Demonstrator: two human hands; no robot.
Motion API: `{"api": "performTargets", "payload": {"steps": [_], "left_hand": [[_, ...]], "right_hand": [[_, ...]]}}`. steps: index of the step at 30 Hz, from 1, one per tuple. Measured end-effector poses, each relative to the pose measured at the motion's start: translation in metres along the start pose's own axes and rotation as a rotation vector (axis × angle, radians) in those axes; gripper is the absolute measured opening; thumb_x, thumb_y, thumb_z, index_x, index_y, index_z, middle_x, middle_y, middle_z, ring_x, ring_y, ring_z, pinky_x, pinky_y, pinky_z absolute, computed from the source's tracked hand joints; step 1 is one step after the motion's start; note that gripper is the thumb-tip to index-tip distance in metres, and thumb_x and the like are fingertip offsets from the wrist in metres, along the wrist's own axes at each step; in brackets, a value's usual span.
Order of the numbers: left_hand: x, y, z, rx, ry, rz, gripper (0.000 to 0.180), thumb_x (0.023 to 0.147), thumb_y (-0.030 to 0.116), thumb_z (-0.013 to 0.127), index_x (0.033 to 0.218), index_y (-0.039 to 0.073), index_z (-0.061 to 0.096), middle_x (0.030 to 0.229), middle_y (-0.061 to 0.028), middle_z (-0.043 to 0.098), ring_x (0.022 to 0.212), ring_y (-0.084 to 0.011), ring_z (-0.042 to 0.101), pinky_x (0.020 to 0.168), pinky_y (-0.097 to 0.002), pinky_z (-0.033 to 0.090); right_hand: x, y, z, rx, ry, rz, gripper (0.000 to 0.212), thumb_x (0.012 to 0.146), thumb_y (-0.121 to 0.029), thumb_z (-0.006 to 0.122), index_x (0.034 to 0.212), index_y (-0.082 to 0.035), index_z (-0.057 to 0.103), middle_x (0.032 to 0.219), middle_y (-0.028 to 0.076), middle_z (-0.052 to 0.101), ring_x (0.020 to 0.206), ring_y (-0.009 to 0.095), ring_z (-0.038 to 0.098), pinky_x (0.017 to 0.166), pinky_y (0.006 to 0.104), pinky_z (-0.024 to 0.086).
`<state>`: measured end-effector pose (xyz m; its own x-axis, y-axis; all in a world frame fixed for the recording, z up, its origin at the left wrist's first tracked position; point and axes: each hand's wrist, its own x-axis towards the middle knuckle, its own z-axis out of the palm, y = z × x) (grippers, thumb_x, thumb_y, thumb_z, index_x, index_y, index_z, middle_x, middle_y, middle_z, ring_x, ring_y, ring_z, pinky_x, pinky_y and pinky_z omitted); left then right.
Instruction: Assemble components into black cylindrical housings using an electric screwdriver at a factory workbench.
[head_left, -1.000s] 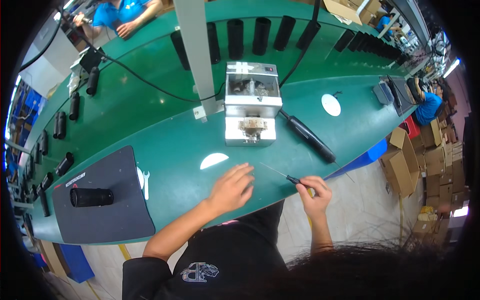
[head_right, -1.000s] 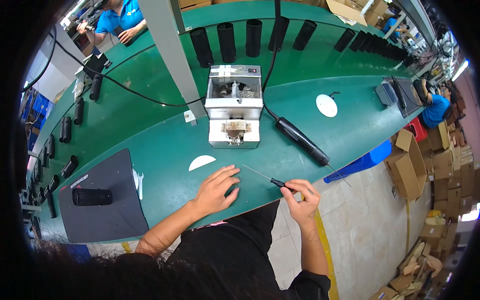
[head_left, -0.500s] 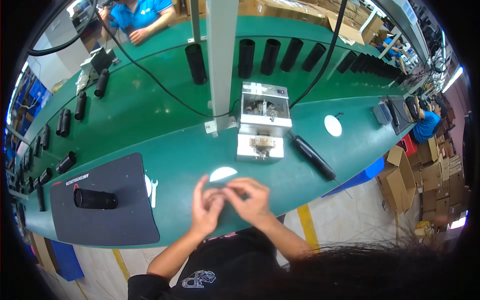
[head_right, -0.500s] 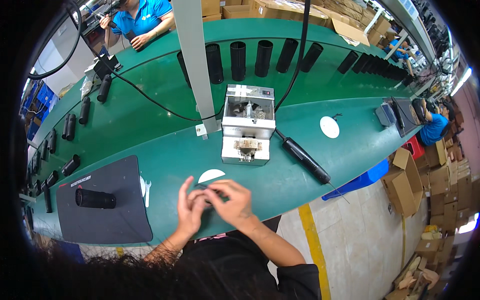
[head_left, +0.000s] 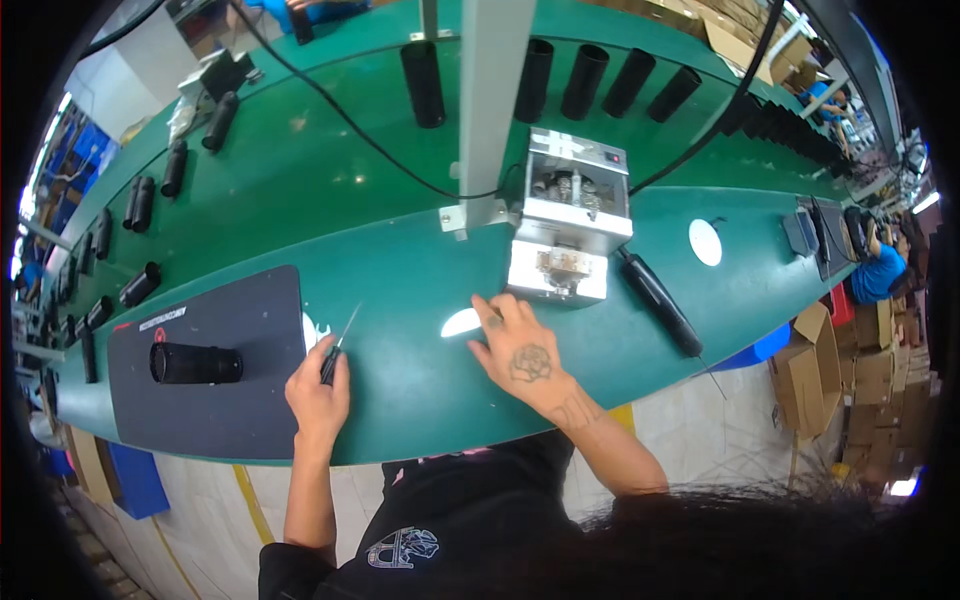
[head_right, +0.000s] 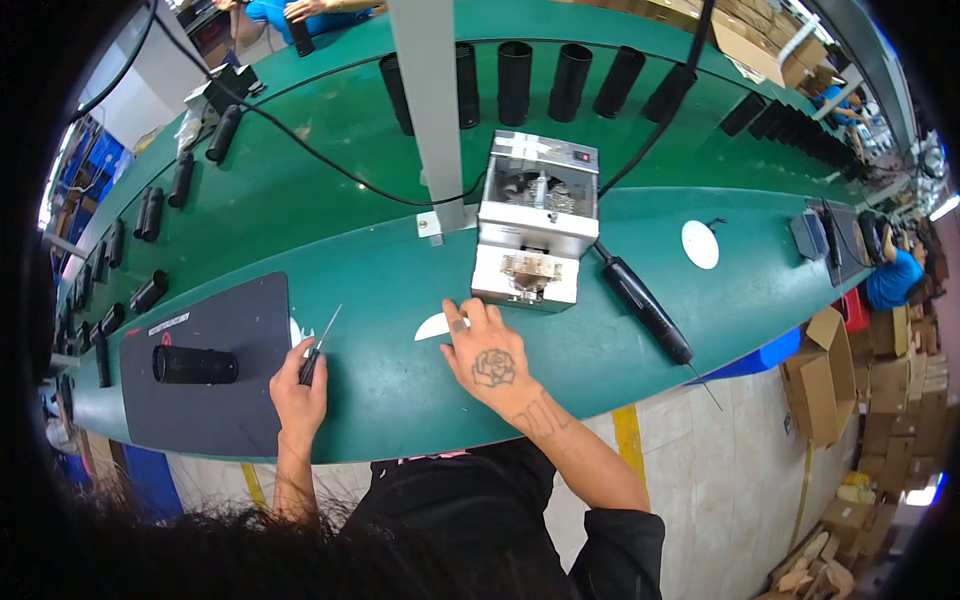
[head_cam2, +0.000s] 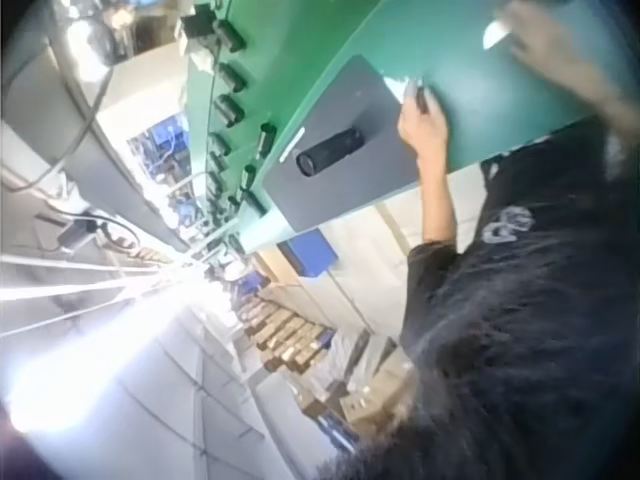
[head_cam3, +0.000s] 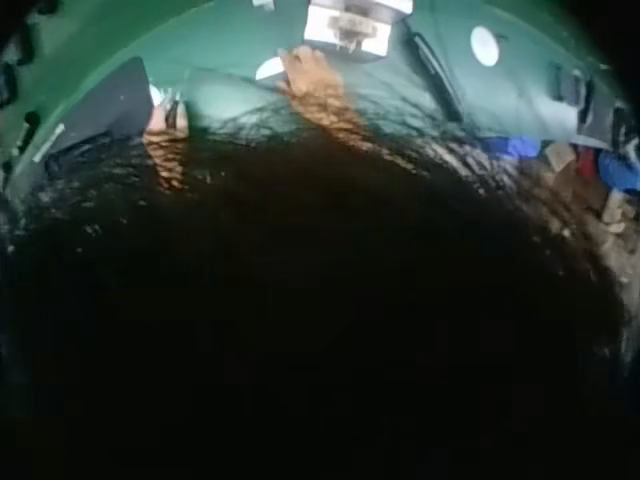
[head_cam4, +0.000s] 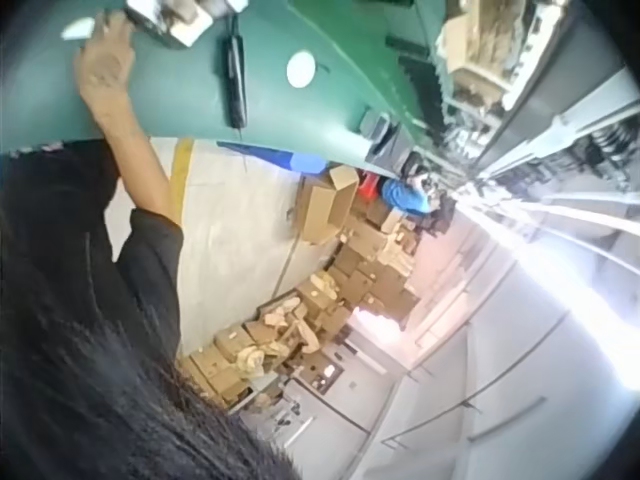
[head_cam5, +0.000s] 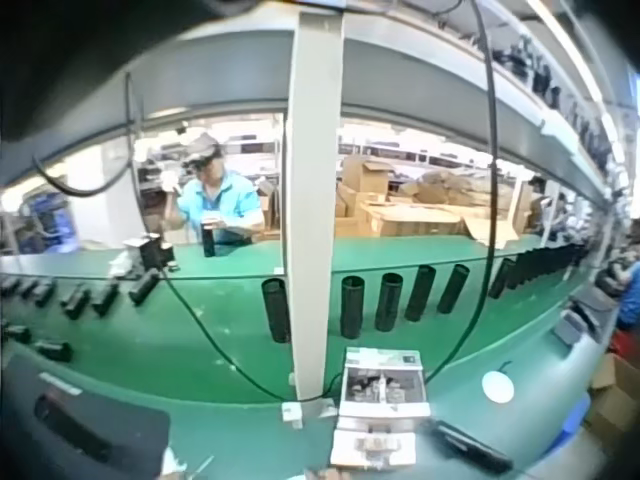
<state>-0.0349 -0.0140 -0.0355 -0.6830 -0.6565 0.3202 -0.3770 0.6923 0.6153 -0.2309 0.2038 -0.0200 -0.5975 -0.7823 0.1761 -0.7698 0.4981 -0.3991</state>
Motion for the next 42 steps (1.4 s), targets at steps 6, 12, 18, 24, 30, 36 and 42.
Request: {"api": "performTargets", "payload": {"steps": [6,12,18,24,30,36,42], "left_hand": [[-0.019,-0.025,-0.013,0.065,0.106,0.005,0.022,0.086,0.003,0.072,0.108,0.001,0.070,0.088,-0.0141,0.069,0.074,-0.0259,0.068,0.070,-0.0352,0.053],[-0.013,-0.036,-0.013,0.110,0.110,0.002,0.024,0.083,-0.001,0.073,0.107,0.000,0.069,0.092,-0.0107,0.066,0.074,-0.0224,0.063,0.069,-0.0323,0.051],[-0.008,-0.013,-0.008,0.105,0.118,-0.022,0.050,0.073,0.004,0.079,0.121,0.001,0.063,0.109,-0.0146,0.066,0.093,-0.0306,0.065,0.080,-0.0396,0.052],[-0.033,0.044,0.044,-0.135,-0.195,0.319,0.063,0.074,0.016,0.080,0.131,-0.001,0.058,0.137,-0.0211,0.058,0.128,-0.0405,0.055,0.109,-0.0495,0.042],[-0.054,0.105,0.086,-0.275,-0.526,0.427,0.091,0.079,0.026,0.082,0.151,0.000,0.033,0.157,-0.0283,0.035,0.146,-0.0484,0.035,0.118,-0.0624,0.026],[-0.065,0.106,0.085,-0.638,-0.428,0.417,0.084,0.076,0.010,0.083,0.146,-0.003,0.039,0.145,-0.0294,0.047,0.132,-0.0459,0.051,0.107,-0.0521,0.045],[-0.081,0.123,0.061,-1.057,-1.039,0.213,0.041,0.086,0.002,0.075,0.124,-0.003,0.060,0.099,-0.0112,0.070,0.078,-0.0165,0.067,0.069,-0.0290,0.055]], "right_hand": [[0.014,0.001,0.005,0.028,-0.168,0.033,0.028,0.087,-0.019,0.074,0.108,-0.003,0.064,0.107,0.013,0.061,0.094,0.033,0.067,0.077,0.0429,0.058],[0.013,0.006,0.000,0.139,-0.171,0.074,0.018,0.087,-0.018,0.075,0.094,-0.007,0.063,0.090,0.011,0.064,0.080,0.034,0.069,0.069,0.0441,0.055],[-0.024,0.034,-0.044,0.207,0.075,0.185,0.012,0.085,-0.016,0.079,0.086,-0.010,0.069,0.083,0.006,0.063,0.068,0.027,0.065,0.059,0.0371,0.052],[-0.060,0.072,-0.031,-0.006,0.255,0.246,0.009,0.083,-0.012,0.080,0.091,-0.012,0.076,0.085,0.005,0.065,0.064,0.024,0.066,0.058,0.0353,0.053],[-0.060,0.050,-0.018,0.024,0.281,0.011,0.017,0.077,-0.003,0.081,0.092,-0.010,0.077,0.087,0.004,0.065,0.072,0.023,0.066,0.062,0.0339,0.054],[-0.072,0.050,-0.024,0.037,0.134,-0.085,0.014,0.079,-0.009,0.081,0.091,-0.014,0.077,0.089,-0.001,0.063,0.075,0.019,0.063,0.058,0.0339,0.053],[-0.079,0.049,-0.028,0.118,0.223,-0.071,0.017,0.077,-0.003,0.082,0.091,-0.009,0.077,0.086,0.004,0.067,0.072,0.021,0.065,0.062,0.0317,0.053]]}}
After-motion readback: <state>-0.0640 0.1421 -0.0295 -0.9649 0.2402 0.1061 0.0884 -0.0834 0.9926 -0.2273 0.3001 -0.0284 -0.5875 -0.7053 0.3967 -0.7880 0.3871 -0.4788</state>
